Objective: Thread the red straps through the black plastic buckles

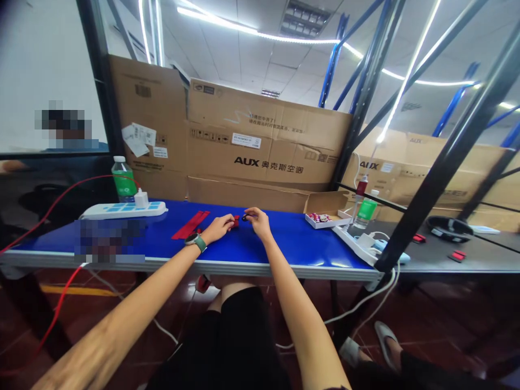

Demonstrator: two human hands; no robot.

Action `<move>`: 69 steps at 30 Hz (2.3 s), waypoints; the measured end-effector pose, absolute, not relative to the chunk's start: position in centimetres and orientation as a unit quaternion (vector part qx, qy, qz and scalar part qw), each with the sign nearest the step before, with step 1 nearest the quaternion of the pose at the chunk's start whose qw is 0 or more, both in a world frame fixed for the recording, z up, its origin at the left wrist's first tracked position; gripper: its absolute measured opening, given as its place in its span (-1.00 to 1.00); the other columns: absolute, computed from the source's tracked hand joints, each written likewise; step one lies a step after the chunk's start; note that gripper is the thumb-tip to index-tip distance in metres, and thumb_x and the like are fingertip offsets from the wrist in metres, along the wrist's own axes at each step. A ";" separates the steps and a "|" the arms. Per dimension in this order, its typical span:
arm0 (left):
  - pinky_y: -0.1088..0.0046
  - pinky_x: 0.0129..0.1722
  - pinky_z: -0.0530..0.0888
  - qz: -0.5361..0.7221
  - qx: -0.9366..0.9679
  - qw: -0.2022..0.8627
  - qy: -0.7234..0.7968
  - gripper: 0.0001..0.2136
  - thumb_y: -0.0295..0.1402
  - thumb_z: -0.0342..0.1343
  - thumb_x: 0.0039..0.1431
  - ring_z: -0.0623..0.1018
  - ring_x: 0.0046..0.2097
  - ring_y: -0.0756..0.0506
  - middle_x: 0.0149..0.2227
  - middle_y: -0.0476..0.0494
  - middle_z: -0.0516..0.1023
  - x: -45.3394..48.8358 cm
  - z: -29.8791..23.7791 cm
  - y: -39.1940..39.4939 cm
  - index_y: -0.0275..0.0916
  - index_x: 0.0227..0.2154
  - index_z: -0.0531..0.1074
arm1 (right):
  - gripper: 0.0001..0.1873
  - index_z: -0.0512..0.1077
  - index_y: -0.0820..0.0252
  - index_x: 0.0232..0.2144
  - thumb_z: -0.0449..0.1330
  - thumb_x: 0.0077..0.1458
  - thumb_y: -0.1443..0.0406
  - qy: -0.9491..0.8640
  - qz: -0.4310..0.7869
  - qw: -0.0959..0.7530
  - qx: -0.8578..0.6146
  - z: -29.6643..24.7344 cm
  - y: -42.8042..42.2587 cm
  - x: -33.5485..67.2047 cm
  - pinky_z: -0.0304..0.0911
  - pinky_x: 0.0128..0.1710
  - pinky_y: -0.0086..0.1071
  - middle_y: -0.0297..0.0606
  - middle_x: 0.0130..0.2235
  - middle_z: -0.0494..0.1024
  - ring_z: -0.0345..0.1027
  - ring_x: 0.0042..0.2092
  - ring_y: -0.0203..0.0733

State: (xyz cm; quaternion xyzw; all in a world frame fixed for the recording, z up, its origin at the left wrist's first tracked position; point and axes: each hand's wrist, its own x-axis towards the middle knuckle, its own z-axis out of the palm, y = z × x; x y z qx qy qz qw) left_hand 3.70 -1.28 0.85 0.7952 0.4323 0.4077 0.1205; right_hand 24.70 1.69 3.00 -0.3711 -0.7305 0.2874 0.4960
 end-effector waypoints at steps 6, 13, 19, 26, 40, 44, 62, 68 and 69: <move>0.44 -0.29 0.37 0.428 0.795 0.142 0.405 -0.81 -0.24 -0.01 0.30 0.46 -0.38 -0.06 -0.46 0.00 0.47 3.7 1.4 -1.6 -0.20 -0.32 0.42 | -0.53 0.36 0.15 -0.03 0.29 -0.04 0.27 -0.741 0.401 0.449 -0.298 3.6 1.7 24.9 0.43 -0.25 -0.36 -0.19 -0.17 0.67 0.52 -0.25 -0.21; 0.45 -0.31 0.35 0.433 0.792 0.155 0.401 -0.80 -0.25 0.00 0.27 0.45 -0.38 -0.06 -0.47 -0.01 0.47 3.4 1.5 -1.6 -0.23 -0.38 0.42 | -0.44 0.40 0.17 -0.05 0.43 -0.11 0.18 -0.717 0.451 0.465 -0.258 2.7 2.7 23.7 0.41 -0.17 -0.32 -0.14 -0.18 0.68 0.55 -0.22 -0.17; 0.46 -0.31 0.33 0.437 0.784 0.144 0.416 -0.81 -0.28 0.00 0.24 0.43 -0.41 -0.05 -0.50 0.00 0.46 3.2 1.5 -1.5 -0.24 -0.40 0.42 | -0.44 0.47 0.18 -0.20 0.51 -0.25 0.09 -0.669 0.475 0.515 -0.248 1.6 3.2 23.3 0.39 -0.32 -0.40 -0.21 -0.31 0.68 0.52 -0.35 -0.21; 0.46 -0.31 0.34 0.429 0.792 0.183 0.394 -0.79 -0.24 0.01 0.22 0.44 -0.39 -0.06 -0.45 -0.03 0.50 3.0 1.1 -1.0 -0.24 -0.38 0.47 | -0.48 0.53 0.20 -0.27 0.53 -0.30 0.12 -0.663 0.493 0.496 -0.268 1.4 2.4 23.4 0.39 -0.40 -0.43 -0.24 -0.36 0.66 0.51 -0.39 -0.23; 0.43 -0.30 0.39 0.426 0.787 0.219 0.388 -0.73 -0.15 0.08 0.18 0.49 -0.42 -0.07 -0.51 -0.05 0.52 3.1 0.7 -0.4 -0.25 -0.46 0.46 | -0.63 0.54 0.22 -0.31 0.44 -0.21 0.19 -0.686 0.468 0.471 -0.298 1.3 1.7 23.0 0.48 -0.30 -0.39 -0.26 -0.33 0.65 0.55 -0.31 -0.21; 0.44 -0.32 0.44 0.441 0.769 0.247 0.391 -0.77 -0.19 0.17 0.14 0.57 -0.42 -0.08 -0.50 -0.03 0.57 3.2 0.4 -0.9 -0.22 -0.23 0.45 | -0.86 0.51 0.17 -0.42 0.31 -0.16 0.37 -0.739 0.308 0.475 -0.365 1.2 1.8 22.4 0.43 -0.31 -0.43 -0.33 -0.40 0.62 0.54 -0.33 -0.22; 0.40 -0.25 0.42 0.390 0.831 0.050 0.395 -0.79 -0.26 0.27 0.07 0.60 -0.24 -0.17 -0.29 -0.10 0.61 3.9 1.3 -2.5 -0.16 -0.28 0.40 | -0.91 0.52 0.20 -0.44 0.32 0.02 0.28 -0.771 0.212 0.430 -0.419 0.8 1.9 22.7 0.37 -0.19 -0.40 -0.30 -0.36 0.63 0.50 -0.29 -0.23; 0.41 -0.24 0.37 0.370 0.815 -0.005 0.445 -0.76 -0.19 0.27 0.10 0.60 -0.24 -0.18 -0.27 -0.10 0.62 3.8 1.3 -2.6 -0.11 -0.20 0.45 | -0.99 0.35 0.10 -0.30 0.15 0.20 0.32 -0.703 0.282 0.454 -0.470 0.6 1.7 22.0 0.35 -0.46 -0.43 -0.45 -0.57 0.48 0.42 -0.55 -0.27; 0.40 -0.20 0.37 0.366 0.815 -0.002 0.450 -0.74 -0.17 0.29 0.08 0.60 -0.20 -0.19 -0.25 -0.10 0.63 3.8 1.3 -2.6 -0.11 -0.19 0.46 | -0.97 0.33 0.09 -0.26 0.14 0.22 0.30 -0.696 0.293 0.457 -0.471 0.5 1.6 22.1 0.34 -0.51 -0.44 -0.47 -0.59 0.46 0.40 -0.59 -0.26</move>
